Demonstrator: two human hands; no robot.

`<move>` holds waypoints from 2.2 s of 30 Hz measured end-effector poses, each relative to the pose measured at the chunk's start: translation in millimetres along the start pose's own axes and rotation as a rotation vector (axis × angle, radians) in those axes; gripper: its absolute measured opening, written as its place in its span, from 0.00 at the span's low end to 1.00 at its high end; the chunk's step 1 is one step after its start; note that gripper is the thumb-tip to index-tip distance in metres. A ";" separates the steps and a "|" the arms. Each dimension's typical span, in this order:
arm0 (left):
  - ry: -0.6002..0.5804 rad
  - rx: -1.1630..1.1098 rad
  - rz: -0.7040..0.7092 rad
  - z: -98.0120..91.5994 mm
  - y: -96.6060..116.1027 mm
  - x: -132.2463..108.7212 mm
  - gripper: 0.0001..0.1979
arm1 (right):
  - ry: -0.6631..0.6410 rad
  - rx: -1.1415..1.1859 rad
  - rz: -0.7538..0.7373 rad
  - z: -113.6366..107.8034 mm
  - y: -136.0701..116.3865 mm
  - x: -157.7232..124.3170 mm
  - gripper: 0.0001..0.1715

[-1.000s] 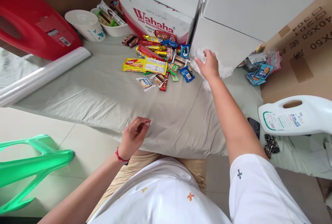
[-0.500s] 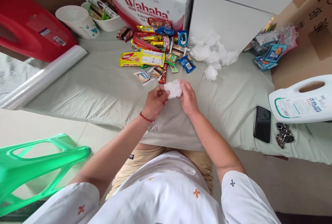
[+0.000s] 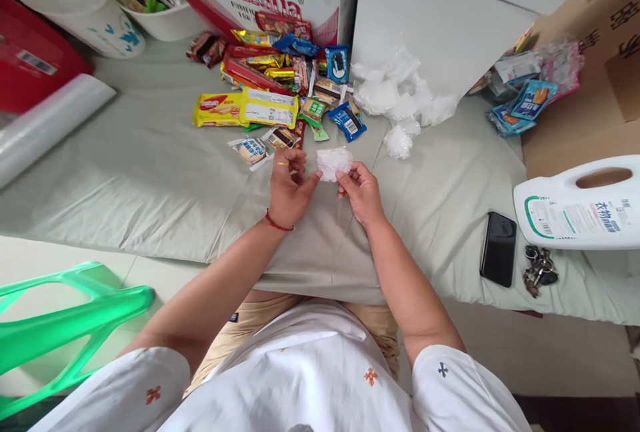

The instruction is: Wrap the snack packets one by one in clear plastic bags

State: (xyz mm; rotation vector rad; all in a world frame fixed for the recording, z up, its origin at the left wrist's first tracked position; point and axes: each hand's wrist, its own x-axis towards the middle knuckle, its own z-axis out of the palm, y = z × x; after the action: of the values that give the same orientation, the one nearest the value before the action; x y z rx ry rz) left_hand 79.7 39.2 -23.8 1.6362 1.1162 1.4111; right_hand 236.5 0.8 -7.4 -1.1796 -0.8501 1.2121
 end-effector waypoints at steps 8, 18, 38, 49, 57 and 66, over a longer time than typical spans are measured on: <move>-0.224 0.126 0.124 -3.3 8.5 -4.6 0.09 | -0.144 -0.050 -0.019 -3.9 -3.3 -5.8 0.20; -0.250 0.053 0.010 -6.4 19.9 -3.9 0.08 | -0.070 -0.216 -0.056 -5.8 -0.9 -10.6 0.14; 0.002 -0.819 -0.550 -22.5 1.5 24.1 0.14 | -0.262 -0.113 0.089 -16.3 -16.1 -14.4 0.15; -0.009 -0.755 -0.542 -14.7 4.0 18.9 0.14 | -0.101 0.089 0.228 -16.1 -23.4 -9.3 0.36; 0.011 -0.645 -0.403 -6.0 7.1 11.9 0.21 | -0.117 -0.101 0.118 -10.7 -19.0 -16.0 0.23; -0.266 -0.456 -0.326 -3.5 21.6 0.8 0.26 | -0.029 -0.467 -0.290 -3.6 -15.6 -24.9 0.11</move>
State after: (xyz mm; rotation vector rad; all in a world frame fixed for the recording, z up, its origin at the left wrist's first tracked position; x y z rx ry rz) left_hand 79.8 31.4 -3.3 1.2091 0.7918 1.0972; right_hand 238.8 -23.5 9.5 -1.3500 -1.3245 0.8154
